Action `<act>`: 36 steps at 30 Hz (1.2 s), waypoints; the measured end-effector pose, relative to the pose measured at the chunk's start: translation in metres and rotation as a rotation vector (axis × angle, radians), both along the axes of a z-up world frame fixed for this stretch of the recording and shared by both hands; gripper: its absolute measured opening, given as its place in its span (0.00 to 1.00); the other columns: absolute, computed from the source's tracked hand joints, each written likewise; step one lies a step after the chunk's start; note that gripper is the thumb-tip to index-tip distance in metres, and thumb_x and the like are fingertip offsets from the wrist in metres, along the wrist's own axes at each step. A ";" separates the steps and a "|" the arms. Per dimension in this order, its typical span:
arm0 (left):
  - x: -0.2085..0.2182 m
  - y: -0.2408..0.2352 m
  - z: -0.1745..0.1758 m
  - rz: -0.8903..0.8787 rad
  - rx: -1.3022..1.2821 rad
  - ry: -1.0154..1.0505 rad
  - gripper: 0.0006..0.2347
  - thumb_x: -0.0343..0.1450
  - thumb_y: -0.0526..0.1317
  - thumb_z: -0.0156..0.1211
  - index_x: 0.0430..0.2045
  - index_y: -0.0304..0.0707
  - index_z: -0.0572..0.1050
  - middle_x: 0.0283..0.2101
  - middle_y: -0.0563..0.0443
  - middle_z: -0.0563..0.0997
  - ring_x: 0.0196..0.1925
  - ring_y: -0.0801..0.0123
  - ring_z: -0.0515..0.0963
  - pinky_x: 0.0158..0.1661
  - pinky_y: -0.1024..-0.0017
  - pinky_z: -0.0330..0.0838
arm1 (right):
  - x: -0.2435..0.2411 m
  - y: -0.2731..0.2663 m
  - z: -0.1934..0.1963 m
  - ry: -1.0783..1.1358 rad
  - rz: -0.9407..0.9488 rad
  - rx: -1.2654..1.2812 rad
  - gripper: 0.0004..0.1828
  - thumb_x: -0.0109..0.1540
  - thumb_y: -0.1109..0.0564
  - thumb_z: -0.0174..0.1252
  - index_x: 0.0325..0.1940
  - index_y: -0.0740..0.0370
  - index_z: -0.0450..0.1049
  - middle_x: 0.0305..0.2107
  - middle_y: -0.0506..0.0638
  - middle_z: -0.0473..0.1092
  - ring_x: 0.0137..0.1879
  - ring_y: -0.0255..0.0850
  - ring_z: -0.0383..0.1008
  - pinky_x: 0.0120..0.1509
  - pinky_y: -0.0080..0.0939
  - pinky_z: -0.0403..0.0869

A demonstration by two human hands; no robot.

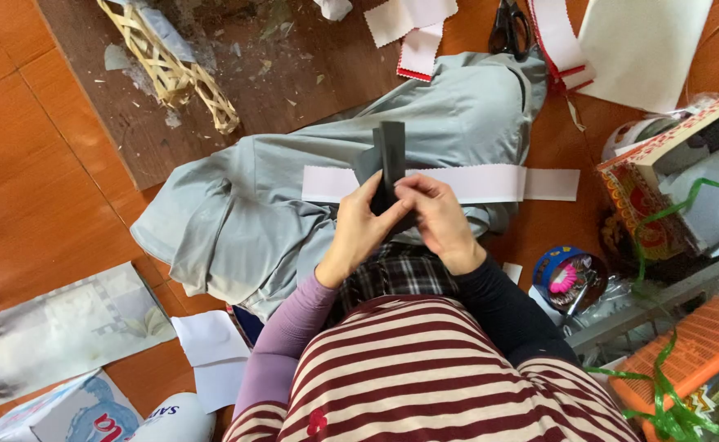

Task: Wrapping a giraffe-shaped craft frame with paper and red adhesive tape.

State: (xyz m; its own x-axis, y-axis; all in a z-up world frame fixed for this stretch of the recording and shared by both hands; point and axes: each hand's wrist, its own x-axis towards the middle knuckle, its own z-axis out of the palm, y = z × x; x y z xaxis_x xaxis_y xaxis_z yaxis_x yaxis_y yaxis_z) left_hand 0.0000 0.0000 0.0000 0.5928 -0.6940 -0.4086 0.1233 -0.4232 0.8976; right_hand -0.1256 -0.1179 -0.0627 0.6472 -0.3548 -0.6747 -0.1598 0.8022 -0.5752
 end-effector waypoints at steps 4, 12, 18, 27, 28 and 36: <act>0.000 0.017 -0.044 0.122 -0.060 0.054 0.16 0.70 0.40 0.67 0.48 0.28 0.78 0.36 0.52 0.86 0.38 0.80 0.81 0.41 0.77 0.78 | 0.004 0.002 0.013 -0.062 0.070 -0.026 0.03 0.67 0.62 0.59 0.44 0.64 0.76 0.33 0.43 0.72 0.38 0.29 0.70 0.42 0.29 0.69; 0.057 0.057 -0.065 0.516 -0.300 0.480 0.06 0.73 0.34 0.65 0.38 0.28 0.82 0.35 0.54 0.84 0.34 0.81 0.79 0.38 0.81 0.73 | -0.052 -0.086 0.042 0.257 -0.192 -0.913 0.04 0.72 0.59 0.56 0.45 0.61 0.72 0.34 0.39 0.64 0.39 0.26 0.59 0.44 0.28 0.61; 0.062 0.060 -0.125 0.546 -0.311 0.679 0.07 0.70 0.32 0.65 0.38 0.27 0.81 0.36 0.51 0.86 0.36 0.75 0.83 0.40 0.79 0.77 | -0.117 -0.134 -0.036 0.381 -0.252 -1.118 0.04 0.75 0.61 0.53 0.47 0.65 0.68 0.37 0.41 0.63 0.42 0.25 0.60 0.47 0.28 0.63; 0.040 0.079 -0.230 0.466 -0.045 0.541 0.05 0.70 0.30 0.70 0.27 0.30 0.78 0.26 0.56 0.77 0.22 0.79 0.70 0.25 0.80 0.60 | -0.127 -0.137 -0.093 0.654 -0.004 -1.566 0.04 0.74 0.64 0.53 0.49 0.69 0.67 0.37 0.60 0.71 0.41 0.52 0.73 0.49 0.50 0.73; 0.042 0.074 -0.220 0.462 -0.046 0.542 0.05 0.70 0.30 0.70 0.27 0.30 0.78 0.26 0.56 0.77 0.22 0.79 0.70 0.25 0.80 0.60 | -0.129 -0.139 -0.096 0.656 -0.007 -1.568 0.04 0.74 0.64 0.53 0.49 0.69 0.67 0.37 0.60 0.71 0.41 0.52 0.73 0.49 0.50 0.73; 0.043 0.080 -0.195 0.334 0.085 0.627 0.03 0.68 0.31 0.66 0.26 0.37 0.78 0.23 0.60 0.75 0.19 0.82 0.67 0.22 0.81 0.58 | -0.135 -0.154 -0.088 0.823 0.365 -1.444 0.06 0.71 0.60 0.58 0.46 0.68 0.71 0.36 0.65 0.74 0.44 0.63 0.76 0.48 0.57 0.73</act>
